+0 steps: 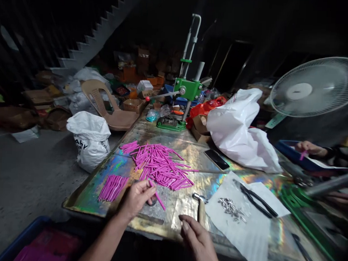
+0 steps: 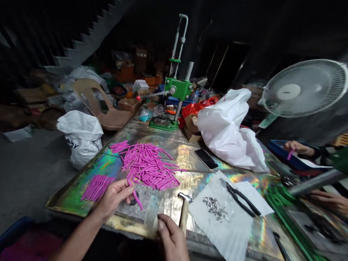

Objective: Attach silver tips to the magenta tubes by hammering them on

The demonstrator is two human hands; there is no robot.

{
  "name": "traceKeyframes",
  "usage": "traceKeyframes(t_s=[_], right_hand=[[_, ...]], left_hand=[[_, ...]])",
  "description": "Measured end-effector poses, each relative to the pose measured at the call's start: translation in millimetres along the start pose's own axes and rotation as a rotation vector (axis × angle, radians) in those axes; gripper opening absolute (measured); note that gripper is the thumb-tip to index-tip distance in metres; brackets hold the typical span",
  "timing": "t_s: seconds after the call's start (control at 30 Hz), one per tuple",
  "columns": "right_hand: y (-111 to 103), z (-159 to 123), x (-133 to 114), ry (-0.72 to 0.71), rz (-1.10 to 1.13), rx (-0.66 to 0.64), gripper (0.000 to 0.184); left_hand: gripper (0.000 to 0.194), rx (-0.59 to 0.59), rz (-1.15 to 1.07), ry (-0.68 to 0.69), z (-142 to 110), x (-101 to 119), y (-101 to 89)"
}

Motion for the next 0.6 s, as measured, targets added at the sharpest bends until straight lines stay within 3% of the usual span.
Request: traceKeyframes(t_s=[0.13, 0.23, 0.33, 0.43, 0.6], right_hand=[[21.9, -2.2, -18.2, 0.026, 0.286, -0.176, 0.04], [22.8, -4.4, -18.4, 0.053, 0.31, -0.152, 0.04], [13.9, -7.5, -12.6, 0.078, 0.291, -0.139, 0.042], [3.0, -13.2, -8.4, 0.103, 0.223, -0.143, 0.044], [-3.3, -26.2, -7.5, 0.157, 0.117, -0.099, 0.044]], left_hand=[[0.021, -0.071, -0.079, -0.09, -19.9, -19.3, 19.0], [0.018, -0.144, -0.037, -0.169, -27.4, -25.9, 24.6], [0.013, -0.287, 0.156, -0.18, -30.0, -22.7, 25.0], [0.013, -0.463, 0.496, -0.032, -31.1, -16.9, 27.6], [0.022, -0.689, 0.953, 0.373, -39.6, -24.8, 42.3]])
Point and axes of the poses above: each hand's wrist, its own z-axis towards the middle knuckle, its own y-axis out of the palm, x = y × z, the point moved 1 cm from there along z, towards the middle knuckle, and after that the axes turned 15 degrees about -z, right-handed, at the moved point
